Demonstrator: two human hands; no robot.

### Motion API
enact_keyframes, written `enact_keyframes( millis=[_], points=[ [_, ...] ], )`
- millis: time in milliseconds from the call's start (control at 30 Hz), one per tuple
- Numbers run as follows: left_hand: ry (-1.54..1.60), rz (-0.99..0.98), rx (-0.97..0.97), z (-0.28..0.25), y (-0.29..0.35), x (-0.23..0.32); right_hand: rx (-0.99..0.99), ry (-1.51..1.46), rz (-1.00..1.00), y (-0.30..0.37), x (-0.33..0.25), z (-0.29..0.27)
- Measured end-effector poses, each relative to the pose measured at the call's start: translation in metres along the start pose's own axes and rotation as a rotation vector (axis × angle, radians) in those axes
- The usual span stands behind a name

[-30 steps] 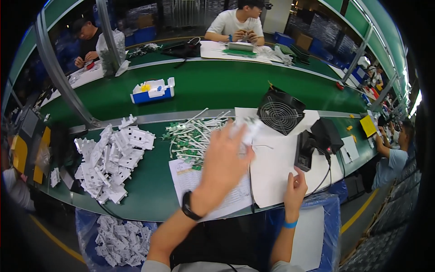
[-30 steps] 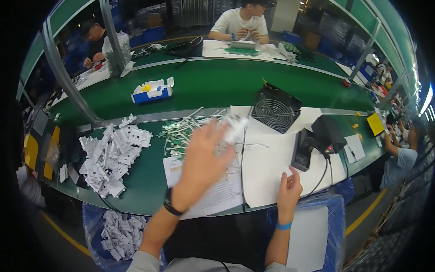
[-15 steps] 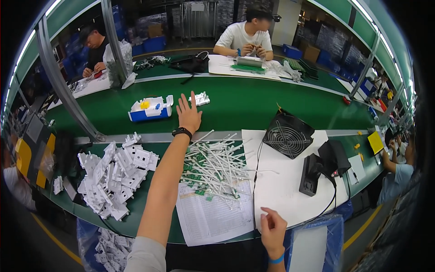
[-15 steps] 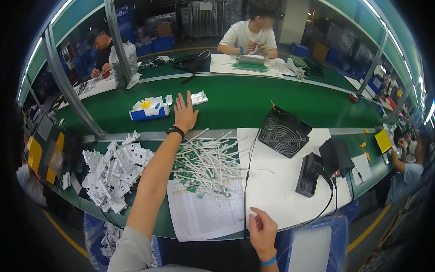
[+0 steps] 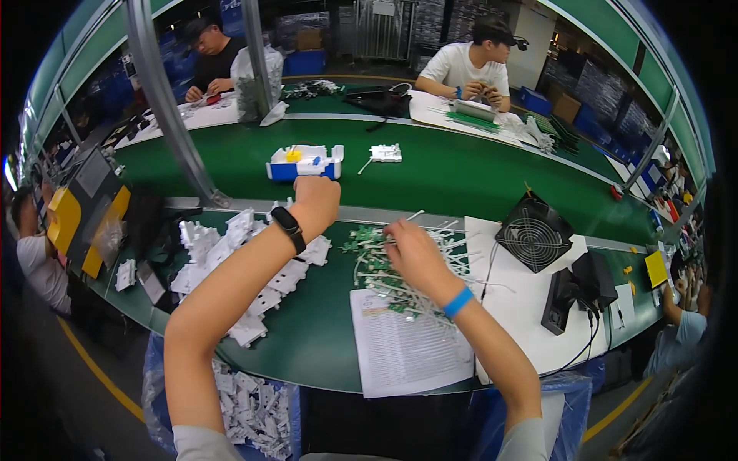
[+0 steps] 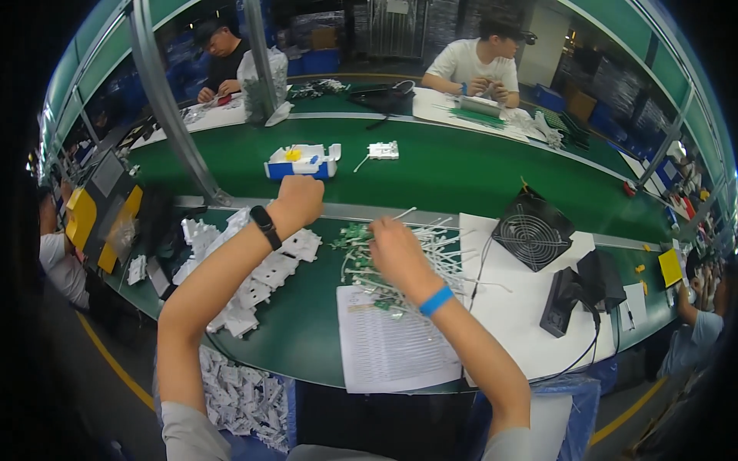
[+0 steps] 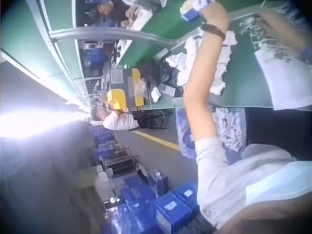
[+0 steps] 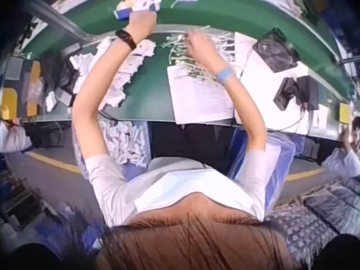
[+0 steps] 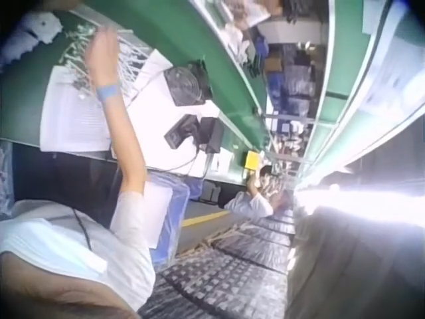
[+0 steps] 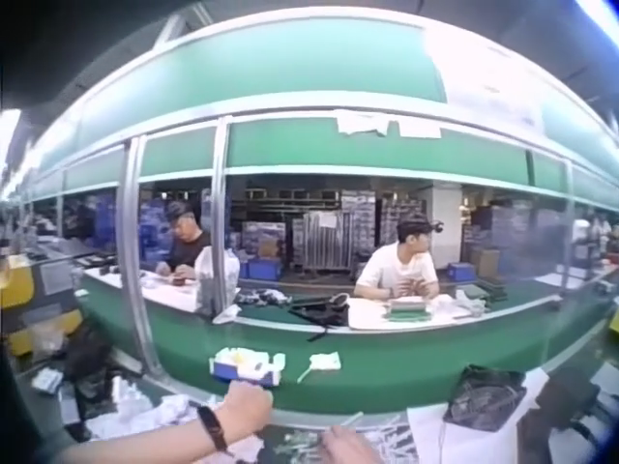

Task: The person solders wires onto small circuit boards at an assembly station. This is done using a soldering iron and solder wire.

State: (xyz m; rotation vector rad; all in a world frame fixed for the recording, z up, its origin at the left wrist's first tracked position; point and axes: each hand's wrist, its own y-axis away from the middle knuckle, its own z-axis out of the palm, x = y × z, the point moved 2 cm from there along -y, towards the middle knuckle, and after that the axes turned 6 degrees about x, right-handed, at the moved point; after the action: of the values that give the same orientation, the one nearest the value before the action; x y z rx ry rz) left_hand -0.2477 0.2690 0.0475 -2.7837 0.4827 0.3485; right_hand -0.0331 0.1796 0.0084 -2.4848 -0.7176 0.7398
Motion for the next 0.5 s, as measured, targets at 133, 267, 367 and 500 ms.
enact_keyframes(
  millis=[133, 267, 367, 500],
  points=[
    [0.044, -0.019, -0.116, -0.022, 0.052, -0.031, 0.084, 0.298, -0.142, -0.009, 0.016, 0.042],
    [0.275, 0.060, -0.234, 0.002, 0.075, -0.058, 0.082, 0.368, -0.157, -0.007, 0.012, 0.038],
    [0.258, 0.109, -0.122, 0.010, 0.088, -0.052, 0.157, 0.185, -0.074, -0.002, 0.000, 0.022],
    [0.108, 0.253, -0.115, 0.013, 0.091, -0.039, 0.389, -0.120, 0.082, 0.011, -0.007, -0.002]
  ],
)
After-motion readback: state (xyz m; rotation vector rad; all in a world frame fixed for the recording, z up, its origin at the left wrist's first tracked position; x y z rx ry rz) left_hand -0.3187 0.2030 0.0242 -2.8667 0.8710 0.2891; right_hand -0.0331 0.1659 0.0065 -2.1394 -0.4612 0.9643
